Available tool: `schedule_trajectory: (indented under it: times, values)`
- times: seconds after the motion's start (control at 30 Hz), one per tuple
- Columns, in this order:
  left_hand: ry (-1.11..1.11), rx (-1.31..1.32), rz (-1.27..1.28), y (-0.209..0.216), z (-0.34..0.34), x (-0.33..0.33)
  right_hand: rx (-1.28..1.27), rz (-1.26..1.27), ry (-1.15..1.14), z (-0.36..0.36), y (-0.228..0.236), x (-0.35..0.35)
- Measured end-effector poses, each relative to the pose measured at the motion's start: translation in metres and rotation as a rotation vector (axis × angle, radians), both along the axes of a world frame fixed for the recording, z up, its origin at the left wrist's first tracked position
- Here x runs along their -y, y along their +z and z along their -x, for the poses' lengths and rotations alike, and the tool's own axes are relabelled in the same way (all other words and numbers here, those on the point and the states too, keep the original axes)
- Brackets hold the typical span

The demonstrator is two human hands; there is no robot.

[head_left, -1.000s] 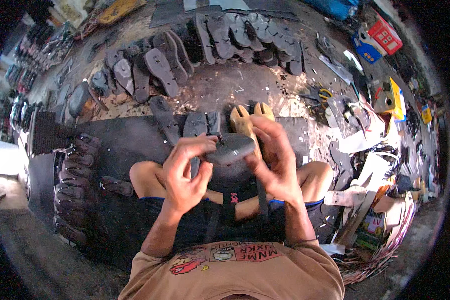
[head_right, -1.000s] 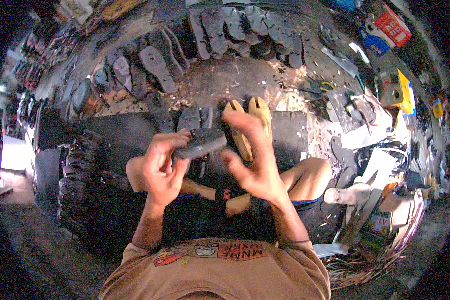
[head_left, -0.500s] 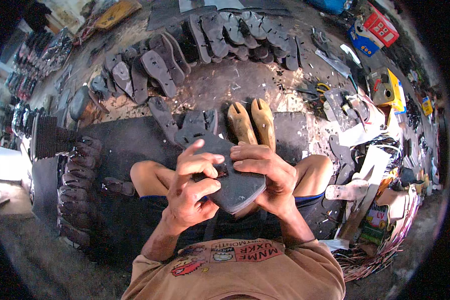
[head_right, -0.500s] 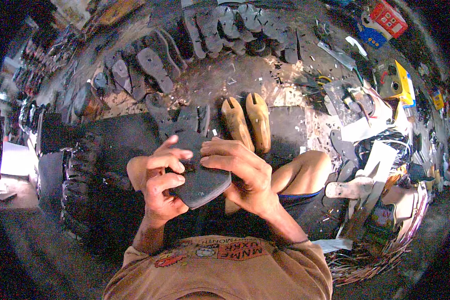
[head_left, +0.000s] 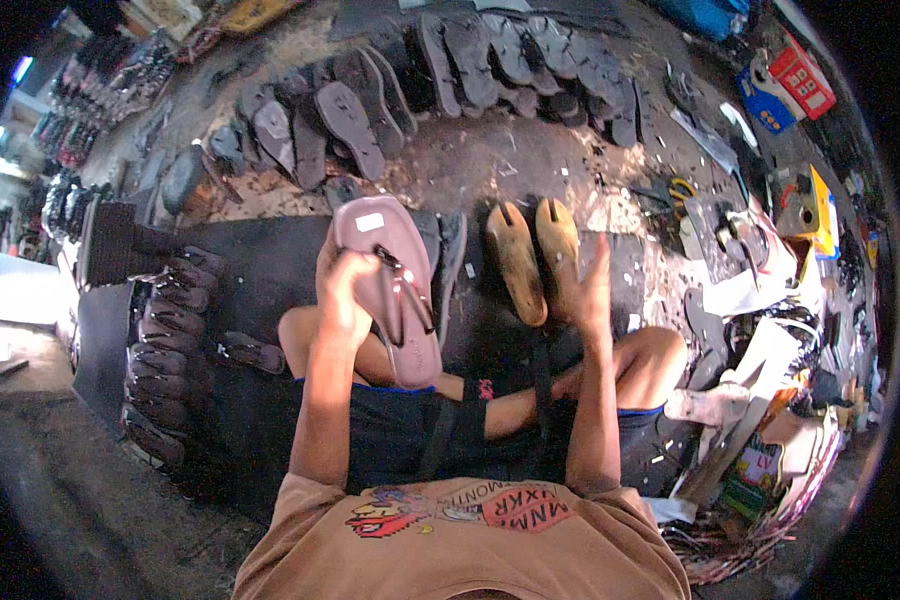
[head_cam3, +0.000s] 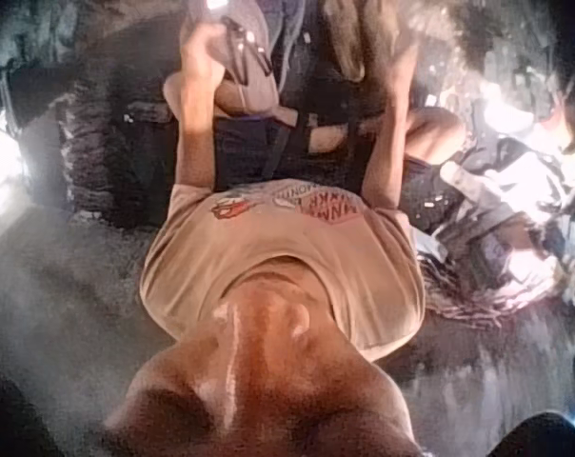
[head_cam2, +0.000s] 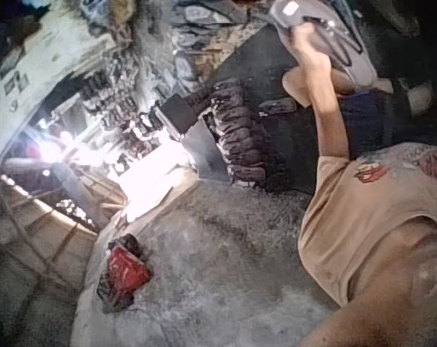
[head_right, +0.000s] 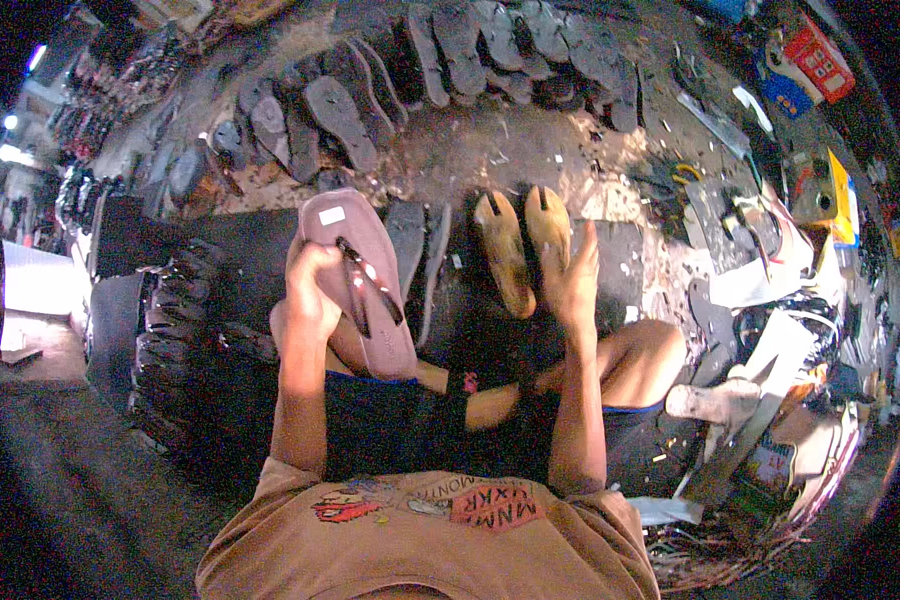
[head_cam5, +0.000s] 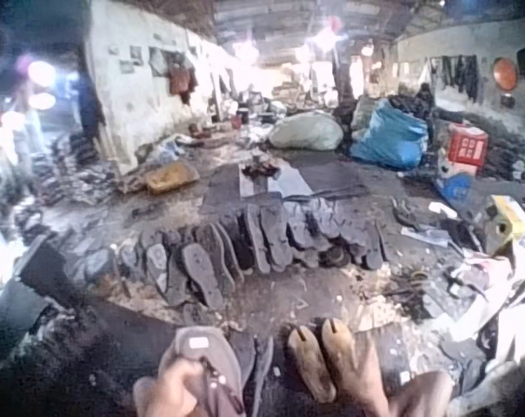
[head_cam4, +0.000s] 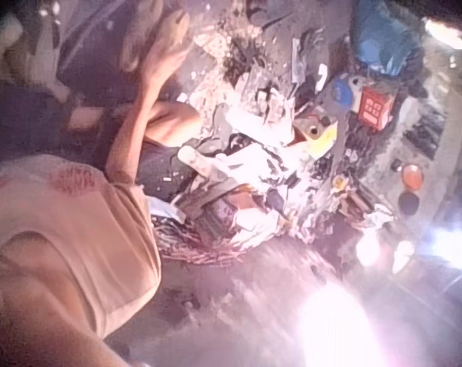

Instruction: The person sits on the floor and repeatedly rubs the sole of a flip-flop against a wooden shoe last. They handle multiple flip-flops, rubbing each sole on the last and placing them aside.

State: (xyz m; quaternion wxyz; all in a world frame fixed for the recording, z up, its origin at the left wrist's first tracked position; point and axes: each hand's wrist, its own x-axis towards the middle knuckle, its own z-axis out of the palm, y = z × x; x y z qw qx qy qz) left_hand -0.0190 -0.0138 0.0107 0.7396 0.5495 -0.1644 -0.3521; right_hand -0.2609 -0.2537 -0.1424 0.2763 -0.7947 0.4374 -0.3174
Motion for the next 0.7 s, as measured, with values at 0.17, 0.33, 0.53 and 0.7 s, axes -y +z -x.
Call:
schedule_trajectory:
  times: [0.17, 0.33, 0.53, 0.7]
  values:
    - [0.019, -0.462, 0.432, -0.015, -0.023, 0.007, -0.146, -0.275, 0.157, -0.012, -0.013, -0.022]
    - [0.372, -0.311, 0.519, -0.036, -0.043, -0.017, 0.672, -0.974, 0.256, 0.016, 0.098, -0.068]
    - [0.573, 0.069, 0.501, -0.015, -0.038, -0.017, 0.655, -1.504, 0.194, 0.030, 0.146, -0.143]
    - [0.450, 0.266, 0.450, 0.004, -0.015, -0.013, 0.507, -1.132, 0.432, 0.009, 0.157, -0.148]
